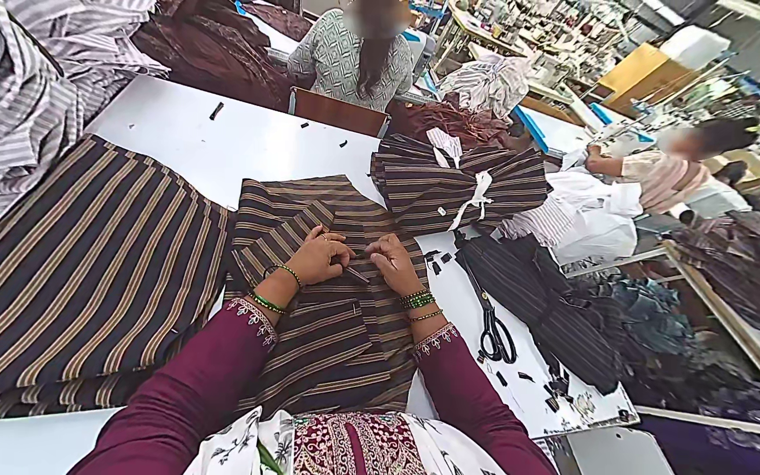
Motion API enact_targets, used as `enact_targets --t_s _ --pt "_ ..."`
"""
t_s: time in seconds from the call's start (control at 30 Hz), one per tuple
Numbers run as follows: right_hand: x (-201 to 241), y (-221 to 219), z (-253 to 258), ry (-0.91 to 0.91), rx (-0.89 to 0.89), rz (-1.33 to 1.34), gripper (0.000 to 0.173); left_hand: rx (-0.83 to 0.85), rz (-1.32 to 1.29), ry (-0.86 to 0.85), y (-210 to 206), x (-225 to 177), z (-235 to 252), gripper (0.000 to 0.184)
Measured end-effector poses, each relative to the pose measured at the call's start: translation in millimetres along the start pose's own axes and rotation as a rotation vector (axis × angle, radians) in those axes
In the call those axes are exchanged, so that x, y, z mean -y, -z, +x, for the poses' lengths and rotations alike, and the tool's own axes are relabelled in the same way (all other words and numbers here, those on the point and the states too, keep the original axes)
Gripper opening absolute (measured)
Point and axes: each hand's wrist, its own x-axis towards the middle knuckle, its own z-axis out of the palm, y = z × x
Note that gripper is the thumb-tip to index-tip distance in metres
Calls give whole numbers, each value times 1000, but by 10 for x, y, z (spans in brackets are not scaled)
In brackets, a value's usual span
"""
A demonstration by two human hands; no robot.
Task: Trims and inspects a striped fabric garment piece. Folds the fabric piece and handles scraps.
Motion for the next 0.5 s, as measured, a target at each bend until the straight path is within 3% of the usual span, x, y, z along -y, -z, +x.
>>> enact_targets --t_s 0.13,0.23,0.33,0.4,0.5 --pt "172 100 75 -134 286 -125 42 -21 -32 28 -3 -15 10 30" --pt "165 72 201 -248 258 -188 33 -80 -36 60 -25 -19 3 66" --pt "218 57 291 -366 257 -235 34 -64 215 200 -125 -189 -123 106" --pt "280 55 342 -404 291 -282 33 4 363 229 -242 -361 -276 103" --pt "342 52 396 -477 306 -271 26 219 457 220 -297 -562 -342 77"
